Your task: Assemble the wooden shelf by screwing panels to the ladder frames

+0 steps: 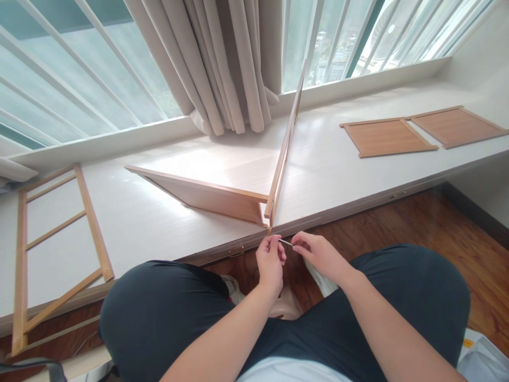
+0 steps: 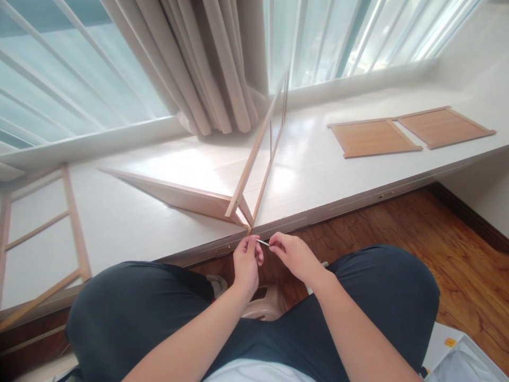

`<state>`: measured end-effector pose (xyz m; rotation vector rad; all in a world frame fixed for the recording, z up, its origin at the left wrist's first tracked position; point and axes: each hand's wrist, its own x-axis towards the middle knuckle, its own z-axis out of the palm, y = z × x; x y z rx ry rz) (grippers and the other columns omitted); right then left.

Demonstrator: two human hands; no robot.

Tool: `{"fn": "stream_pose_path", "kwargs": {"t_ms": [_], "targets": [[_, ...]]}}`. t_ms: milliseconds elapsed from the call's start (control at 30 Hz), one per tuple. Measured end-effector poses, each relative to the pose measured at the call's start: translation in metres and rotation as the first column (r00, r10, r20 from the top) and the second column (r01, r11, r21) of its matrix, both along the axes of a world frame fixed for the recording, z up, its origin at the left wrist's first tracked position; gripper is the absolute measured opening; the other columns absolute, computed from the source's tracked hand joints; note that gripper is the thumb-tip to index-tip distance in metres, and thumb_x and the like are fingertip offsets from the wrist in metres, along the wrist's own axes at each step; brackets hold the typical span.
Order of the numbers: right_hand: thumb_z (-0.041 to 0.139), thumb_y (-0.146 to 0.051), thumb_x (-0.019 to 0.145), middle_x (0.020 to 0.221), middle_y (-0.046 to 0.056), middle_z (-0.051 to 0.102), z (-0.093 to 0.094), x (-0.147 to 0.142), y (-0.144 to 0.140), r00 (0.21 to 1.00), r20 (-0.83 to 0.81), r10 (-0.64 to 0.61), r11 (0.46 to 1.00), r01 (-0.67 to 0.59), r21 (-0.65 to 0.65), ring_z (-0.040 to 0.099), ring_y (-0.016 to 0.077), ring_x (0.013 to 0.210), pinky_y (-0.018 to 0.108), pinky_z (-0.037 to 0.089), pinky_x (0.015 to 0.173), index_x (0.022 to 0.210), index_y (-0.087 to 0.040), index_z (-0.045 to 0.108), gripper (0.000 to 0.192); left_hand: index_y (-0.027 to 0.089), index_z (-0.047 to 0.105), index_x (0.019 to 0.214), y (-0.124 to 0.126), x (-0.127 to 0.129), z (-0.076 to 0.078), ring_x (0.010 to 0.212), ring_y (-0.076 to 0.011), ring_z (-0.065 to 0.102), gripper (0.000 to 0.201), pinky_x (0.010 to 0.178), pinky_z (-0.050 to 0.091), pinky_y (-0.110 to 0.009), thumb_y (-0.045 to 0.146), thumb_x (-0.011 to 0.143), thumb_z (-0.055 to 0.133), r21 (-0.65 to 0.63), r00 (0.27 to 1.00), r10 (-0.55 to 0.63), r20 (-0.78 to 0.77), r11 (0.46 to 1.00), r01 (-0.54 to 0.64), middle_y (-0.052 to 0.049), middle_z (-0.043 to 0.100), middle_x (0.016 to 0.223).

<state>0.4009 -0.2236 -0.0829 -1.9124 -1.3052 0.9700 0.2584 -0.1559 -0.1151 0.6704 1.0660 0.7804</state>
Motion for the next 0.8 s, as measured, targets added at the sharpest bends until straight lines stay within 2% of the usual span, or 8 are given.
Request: {"fn": "stream_pose_path", "kwargs": {"t_ms": [100, 267, 433, 567, 800], "targets": [[0.06, -0.029, 0.094, 0.096, 0.002, 0.076, 0.0, -0.002, 0.001, 0.999, -0.001, 0.034, 0.998, -0.034, 0.058, 0.067, 0.0179, 0.086, 0.029, 0.05, 0.082, 0.097, -0.024, 0.073, 0.015, 0.015, 0.066, 0.095, -0.002, 0.001, 0.003, 0.046, -0.0035, 0.043, 0.055, 0.042, 0.03, -0.017, 0.062, 0.071, 0.082, -0.043, 0.999, 0.038, 0.004, 0.998, -0.037, 0.007, 0.05, 0.06], [0.061, -0.036, 0.095, 0.096, 0.006, 0.077, -0.01, -0.007, 0.005, 0.999, 0.028, -0.046, 0.984, 0.04, 0.171, 0.069, 0.0197, 0.084, 0.032, 0.054, 0.081, 0.094, -0.022, 0.075, 0.019, 0.015, 0.066, 0.097, -0.001, 0.003, 0.005, 0.046, -0.0035, 0.043, 0.057, 0.043, 0.028, -0.017, 0.062, 0.07, 0.083, -0.082, 0.997, 0.083, -0.005, 0.993, -0.083, 0.008, 0.05, 0.06], [0.061, -0.038, 0.096, 0.096, 0.008, 0.077, -0.019, -0.009, 0.008, 0.991, -0.001, -0.136, 0.939, 0.129, 0.318, 0.07, 0.0202, 0.085, 0.032, 0.056, 0.079, 0.097, -0.021, 0.076, 0.023, 0.016, 0.066, 0.097, -0.001, 0.004, 0.007, 0.045, -0.003, 0.042, 0.058, 0.043, 0.027, -0.017, 0.063, 0.069, 0.084, -0.121, 0.995, 0.101, -0.004, 0.988, -0.101, 0.008, 0.05, 0.06], [0.063, -0.037, 0.095, 0.091, 0.006, 0.076, -0.025, -0.006, 0.012, 0.982, -0.016, -0.19, 0.923, 0.184, 0.337, 0.068, 0.0185, 0.079, 0.03, 0.053, 0.073, 0.092, -0.02, 0.076, 0.021, 0.014, 0.067, 0.104, -0.003, 0.005, 0.011, 0.044, -0.0029, 0.042, 0.063, 0.042, 0.024, -0.017, 0.064, 0.07, 0.083, -0.146, 0.996, 0.09, 0.023, 0.986, -0.086, 0.009, 0.049, 0.06], [0.066, -0.041, 0.092, 0.092, 0.007, 0.077, -0.037, 0.0, 0.022, 0.951, -0.086, -0.296, 0.907, 0.308, 0.288, 0.069, 0.0199, 0.078, 0.032, 0.053, 0.077, 0.091, -0.019, 0.076, 0.025, 0.013, 0.069, 0.111, -0.002, 0.008, 0.006, 0.045, -0.0006, 0.039, 0.069, 0.042, 0.023, -0.015, 0.057, 0.062, 0.091, -0.284, 0.993, 0.012, 0.121, 0.959, 0.023, 0.009, 0.049, 0.064]]}}
